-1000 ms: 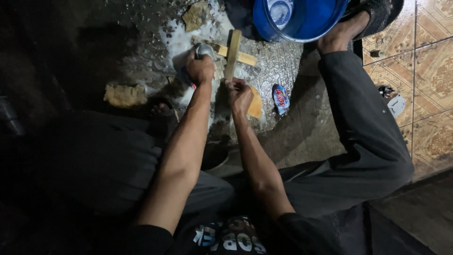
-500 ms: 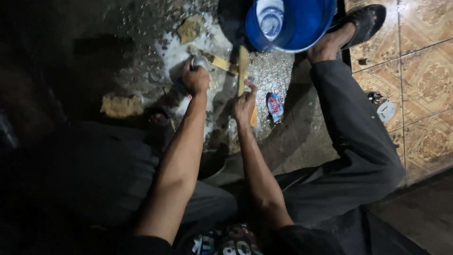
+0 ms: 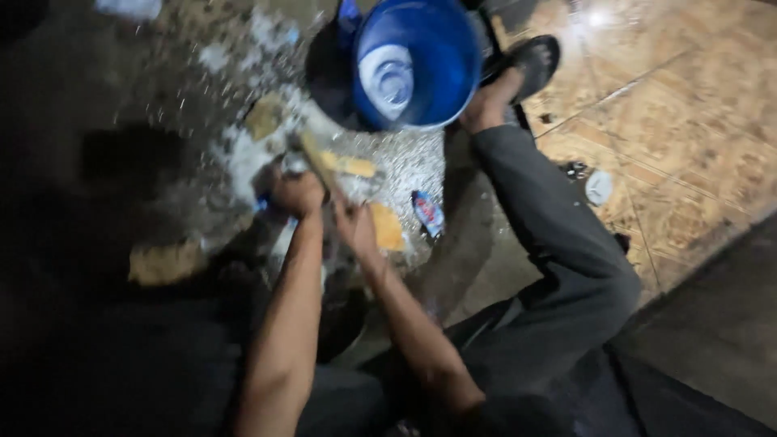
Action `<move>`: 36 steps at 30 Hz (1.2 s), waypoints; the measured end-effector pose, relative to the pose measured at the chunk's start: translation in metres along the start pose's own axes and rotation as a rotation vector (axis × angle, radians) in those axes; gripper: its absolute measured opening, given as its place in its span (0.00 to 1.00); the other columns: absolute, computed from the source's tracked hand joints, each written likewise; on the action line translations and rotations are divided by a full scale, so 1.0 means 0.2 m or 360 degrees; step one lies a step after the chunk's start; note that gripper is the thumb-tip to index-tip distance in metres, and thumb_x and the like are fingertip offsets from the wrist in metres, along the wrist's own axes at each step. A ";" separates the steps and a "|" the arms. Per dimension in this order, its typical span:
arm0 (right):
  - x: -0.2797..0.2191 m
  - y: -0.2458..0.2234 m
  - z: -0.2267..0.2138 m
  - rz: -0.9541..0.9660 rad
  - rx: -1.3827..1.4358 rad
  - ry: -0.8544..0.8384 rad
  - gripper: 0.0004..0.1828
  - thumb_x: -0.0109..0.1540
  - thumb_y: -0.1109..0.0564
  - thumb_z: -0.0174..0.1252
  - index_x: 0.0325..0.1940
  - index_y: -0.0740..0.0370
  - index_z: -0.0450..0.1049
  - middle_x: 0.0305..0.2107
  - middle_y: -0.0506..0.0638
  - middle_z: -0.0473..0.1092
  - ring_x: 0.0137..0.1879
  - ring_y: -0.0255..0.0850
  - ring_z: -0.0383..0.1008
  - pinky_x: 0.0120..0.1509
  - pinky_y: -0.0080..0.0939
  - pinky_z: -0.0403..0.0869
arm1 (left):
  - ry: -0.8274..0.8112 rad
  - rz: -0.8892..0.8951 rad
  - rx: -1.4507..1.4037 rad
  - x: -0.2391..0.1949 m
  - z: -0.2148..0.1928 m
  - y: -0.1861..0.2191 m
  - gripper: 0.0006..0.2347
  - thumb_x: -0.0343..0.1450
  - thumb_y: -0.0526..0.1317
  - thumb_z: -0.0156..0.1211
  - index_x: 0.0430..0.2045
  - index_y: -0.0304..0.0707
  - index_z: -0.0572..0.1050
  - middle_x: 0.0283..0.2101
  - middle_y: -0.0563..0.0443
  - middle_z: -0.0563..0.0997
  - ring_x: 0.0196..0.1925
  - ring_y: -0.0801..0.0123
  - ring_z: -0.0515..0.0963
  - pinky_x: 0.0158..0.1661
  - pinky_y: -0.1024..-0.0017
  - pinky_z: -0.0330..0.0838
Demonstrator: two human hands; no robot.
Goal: The person scrubs a small metal part with a brush and sponge while seated on the floor. They repeatedly dip the brush into a blue bucket of water and continue scrubbing the part, occasionally rinsing it.
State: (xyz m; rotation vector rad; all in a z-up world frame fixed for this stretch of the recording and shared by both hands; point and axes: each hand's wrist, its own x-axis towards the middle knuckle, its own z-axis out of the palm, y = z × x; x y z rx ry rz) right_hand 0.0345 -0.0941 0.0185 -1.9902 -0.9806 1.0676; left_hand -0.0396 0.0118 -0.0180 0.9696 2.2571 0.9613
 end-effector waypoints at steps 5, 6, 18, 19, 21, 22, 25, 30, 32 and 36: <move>-0.17 -0.41 -0.15 0.0133 0.0056 0.0124 0.35 0.66 0.32 0.54 0.32 0.70 0.81 0.25 0.67 0.73 0.38 0.59 0.73 0.42 0.60 0.68 | 0.0009 -0.0041 -0.0014 0.00 0.02 -0.04 0.18 0.65 0.36 0.57 0.49 0.35 0.81 0.46 0.33 0.84 0.53 0.46 0.83 0.57 0.60 0.75; -0.16 -0.48 -0.20 0.0106 -0.0066 0.0102 0.36 0.65 0.31 0.52 0.37 0.70 0.81 0.30 0.71 0.75 0.48 0.69 0.76 0.47 0.66 0.69 | 0.0027 -0.0080 0.0027 0.02 0.05 -0.08 0.18 0.64 0.36 0.58 0.49 0.37 0.81 0.46 0.35 0.84 0.53 0.47 0.83 0.57 0.60 0.75; -0.18 -0.49 -0.24 -0.0037 -0.0048 0.0053 0.29 0.68 0.35 0.47 0.55 0.56 0.79 0.35 0.72 0.75 0.49 0.71 0.74 0.43 0.73 0.62 | 0.0096 -0.0022 0.0273 0.01 0.05 -0.07 0.16 0.65 0.41 0.59 0.45 0.42 0.84 0.41 0.40 0.85 0.46 0.50 0.85 0.51 0.62 0.78; -0.23 -0.42 -0.22 -0.0048 -0.0042 0.0061 0.29 0.68 0.35 0.47 0.55 0.56 0.79 0.35 0.72 0.75 0.49 0.71 0.74 0.43 0.73 0.62 | 0.0099 -0.0011 0.0264 0.02 0.06 -0.09 0.16 0.65 0.41 0.59 0.45 0.42 0.84 0.41 0.40 0.85 0.46 0.50 0.85 0.51 0.62 0.78; -0.33 -0.27 -0.17 0.0056 -0.0022 0.0086 0.25 0.68 0.36 0.51 0.54 0.54 0.81 0.32 0.67 0.76 0.43 0.64 0.79 0.41 0.63 0.65 | 0.0062 0.0024 0.0344 0.05 0.08 -0.12 0.16 0.64 0.40 0.57 0.44 0.39 0.84 0.42 0.39 0.86 0.47 0.49 0.85 0.51 0.62 0.78; -0.24 -0.35 -0.19 0.0038 -0.0022 0.0095 0.25 0.68 0.36 0.51 0.54 0.54 0.81 0.32 0.67 0.76 0.43 0.64 0.79 0.41 0.63 0.65 | 0.0067 0.0032 0.0326 0.10 0.14 -0.16 0.16 0.64 0.40 0.57 0.44 0.39 0.84 0.42 0.39 0.86 0.47 0.49 0.85 0.51 0.62 0.78; -0.15 -0.44 -0.24 0.0181 0.0067 0.0008 0.32 0.68 0.33 0.49 0.49 0.63 0.82 0.40 0.64 0.78 0.55 0.60 0.77 0.55 0.60 0.73 | -0.0059 -0.0101 0.0396 0.07 0.16 -0.24 0.18 0.63 0.41 0.59 0.48 0.44 0.83 0.44 0.43 0.85 0.48 0.51 0.85 0.52 0.62 0.77; -0.28 -0.17 -0.13 0.0388 -0.0137 -0.0066 0.33 0.64 0.27 0.42 0.69 0.33 0.71 0.19 0.49 0.61 0.38 0.29 0.70 0.39 0.43 0.67 | -0.0019 0.0002 0.0190 0.05 0.03 -0.12 0.14 0.66 0.44 0.56 0.42 0.50 0.85 0.41 0.44 0.86 0.42 0.42 0.82 0.48 0.57 0.72; -0.14 -0.32 -0.19 0.0222 -0.0065 -0.0019 0.33 0.67 0.31 0.42 0.59 0.56 0.74 0.31 0.65 0.67 0.47 0.53 0.71 0.49 0.59 0.67 | -0.0293 0.0332 0.1030 0.18 0.45 -0.54 0.14 0.70 0.39 0.57 0.45 0.39 0.84 0.49 0.37 0.83 0.52 0.40 0.79 0.53 0.45 0.68; -0.10 -0.16 -0.08 -0.0051 0.0089 0.0050 0.34 0.68 0.40 0.48 0.48 0.79 0.76 0.41 0.79 0.73 0.55 0.74 0.73 0.55 0.70 0.69 | -0.0023 0.0930 0.2235 -0.01 0.43 -0.49 0.12 0.68 0.35 0.50 0.34 0.32 0.84 0.38 0.40 0.83 0.43 0.54 0.84 0.44 0.48 0.74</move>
